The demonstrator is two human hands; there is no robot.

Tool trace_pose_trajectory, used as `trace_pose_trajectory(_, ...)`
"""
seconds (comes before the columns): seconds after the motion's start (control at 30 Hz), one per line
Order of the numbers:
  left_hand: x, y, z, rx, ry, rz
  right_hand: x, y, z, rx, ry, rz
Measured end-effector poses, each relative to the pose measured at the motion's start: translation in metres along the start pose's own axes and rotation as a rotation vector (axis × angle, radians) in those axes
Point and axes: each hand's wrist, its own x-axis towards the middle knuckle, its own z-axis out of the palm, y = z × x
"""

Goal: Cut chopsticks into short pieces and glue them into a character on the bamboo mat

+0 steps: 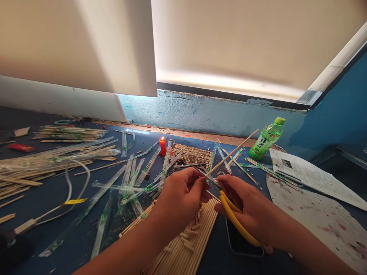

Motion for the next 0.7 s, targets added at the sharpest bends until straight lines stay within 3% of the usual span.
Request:
trace_pose_trajectory(0.13,0.005,-0.001,0.002,-0.350,-0.130,-0.192,-0.001,0.003,-0.015,0.099,-0.156,0.018)
trace_pose_trajectory(0.27,0.006,0.002,-0.002,-0.565,-0.186,-0.238,0.005,0.014,-0.037,0.181,-0.208,0.008)
trace_pose_trajectory(0.37,0.006,0.003,-0.004,-0.582,-0.149,-0.193,0.016,0.035,-0.054,0.075,-0.055,0.060)
trace_pose_trajectory(0.43,0.006,0.003,-0.004,-0.558,-0.140,-0.184,0.024,0.055,-0.061,-0.157,0.124,0.169)
trace_pose_trajectory(0.5,0.005,0.002,-0.002,-0.536,-0.143,-0.193,0.032,0.075,-0.065,-0.374,0.220,0.279)
trace_pose_trajectory(0.6,0.004,0.001,0.002,-0.510,-0.149,-0.208,0.038,0.094,-0.066,-0.479,0.255,0.357)
trace_pose_trajectory(0.7,0.003,0.000,0.005,-0.478,-0.165,-0.214,0.038,0.091,-0.065,-0.507,0.307,0.400)
